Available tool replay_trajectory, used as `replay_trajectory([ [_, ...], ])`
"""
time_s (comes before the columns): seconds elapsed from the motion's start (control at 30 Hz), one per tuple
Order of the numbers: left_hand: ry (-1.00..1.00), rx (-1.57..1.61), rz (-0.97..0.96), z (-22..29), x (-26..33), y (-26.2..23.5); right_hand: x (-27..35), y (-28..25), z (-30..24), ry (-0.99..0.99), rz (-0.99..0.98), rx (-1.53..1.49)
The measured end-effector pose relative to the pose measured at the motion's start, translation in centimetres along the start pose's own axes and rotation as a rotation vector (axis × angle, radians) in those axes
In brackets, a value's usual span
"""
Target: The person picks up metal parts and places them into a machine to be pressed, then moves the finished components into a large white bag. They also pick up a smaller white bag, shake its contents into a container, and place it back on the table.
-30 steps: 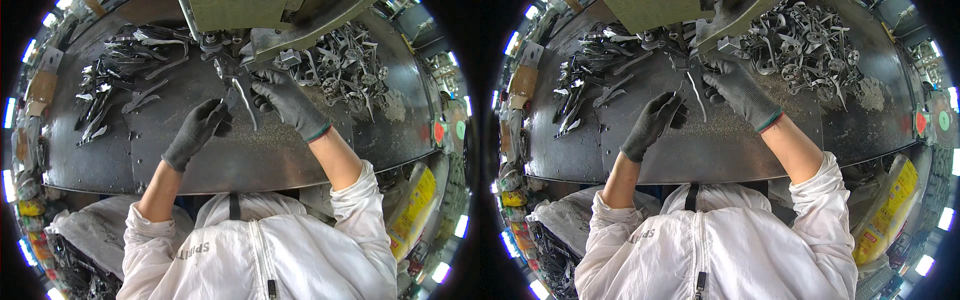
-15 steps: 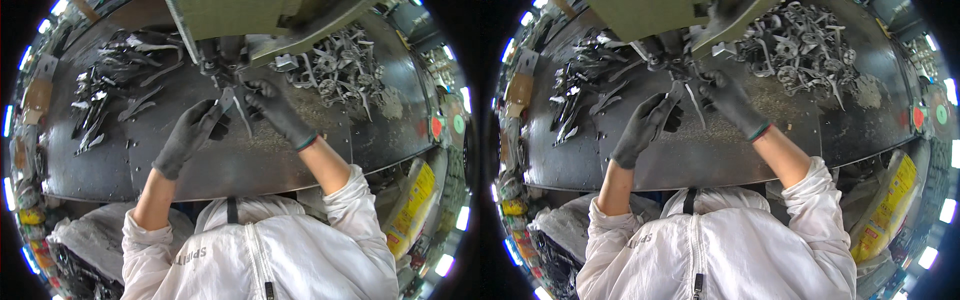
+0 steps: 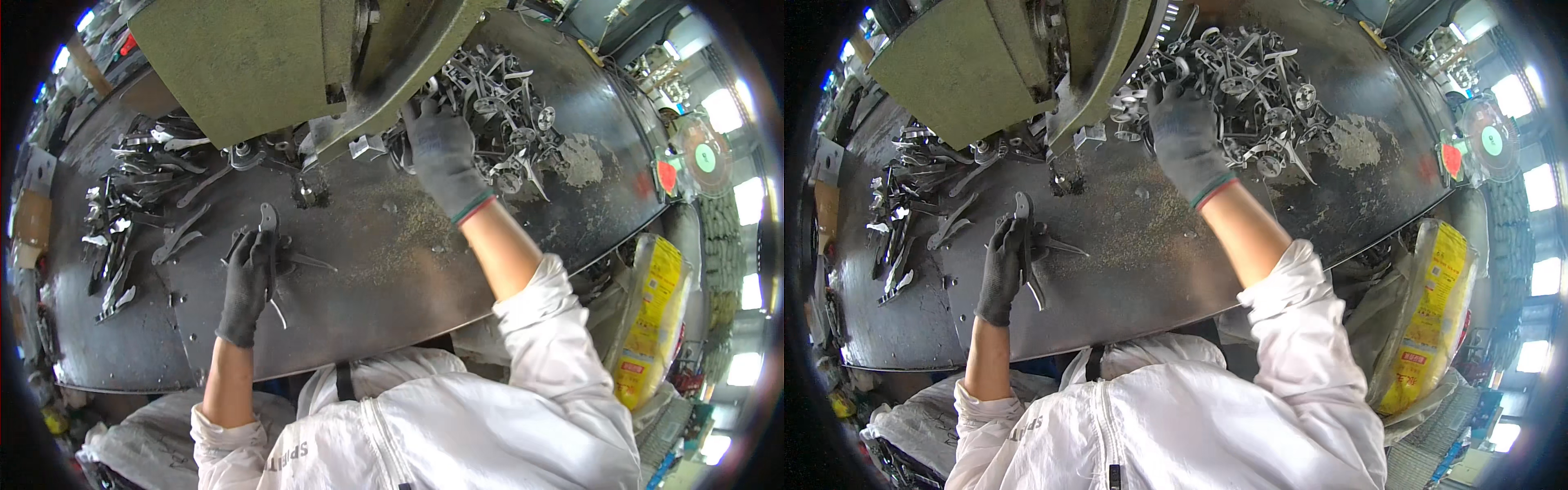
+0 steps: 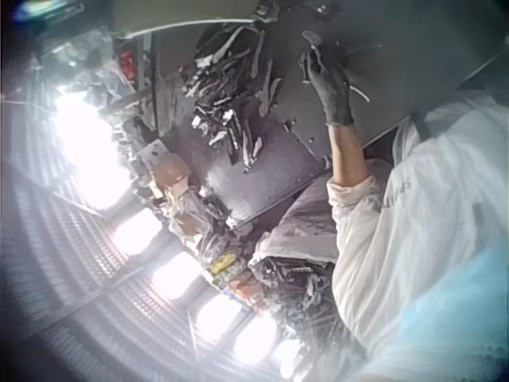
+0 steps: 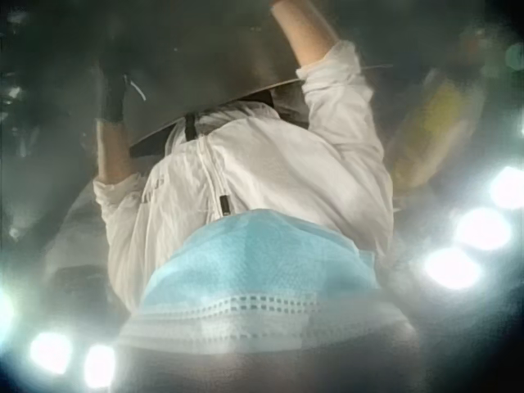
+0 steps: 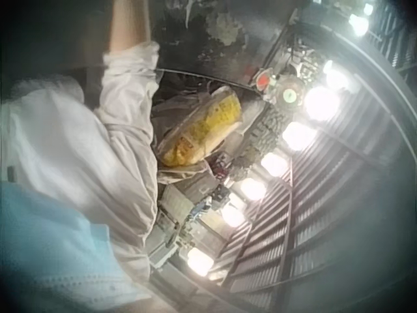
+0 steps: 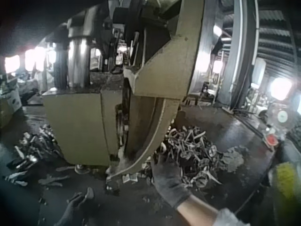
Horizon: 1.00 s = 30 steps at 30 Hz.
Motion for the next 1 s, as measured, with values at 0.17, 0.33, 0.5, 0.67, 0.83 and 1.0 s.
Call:
replay_trajectory([
  [0.17, 0.023, -0.168, -0.066, 2.5, 0.1, 0.9, 1.3, -1.9, 1.9, -0.1, 0.712, -0.216],
  [0.33, 0.122, -0.22, -0.127, 4.1, -2.2, 3.6, 5.3, 2.3, -6.5, 0.116, -0.257, -2.062],
  [0.5, 0.125, -0.167, -0.201, 4.3, -3.3, 4.0, 7.3, 1.1, -10.7, 0.055, -0.405, -2.105],
  [0.67, 0.08, -0.242, -0.17, 3.8, -5.4, 2.3, 6.3, 2.4, -12.4, -0.088, -0.287, -1.919],
  [0.83, 0.212, -0.501, -0.178, 1.5, -7.6, 1.1, 6.1, 2.5, -13.0, -0.086, -0.267, -1.824],
  [1.0, 0.326, -0.882, 0.082, 5.8, -3.7, -0.8, 7.3, 4.2, -13.8, -0.021, -0.39, -1.892],
])
Point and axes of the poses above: each hand's wrist, its own x-axis away from the middle knuckle, its own y-axis out of the palm, z = x × y, the point moved 7 cm from there along -x, towards the middle knuckle
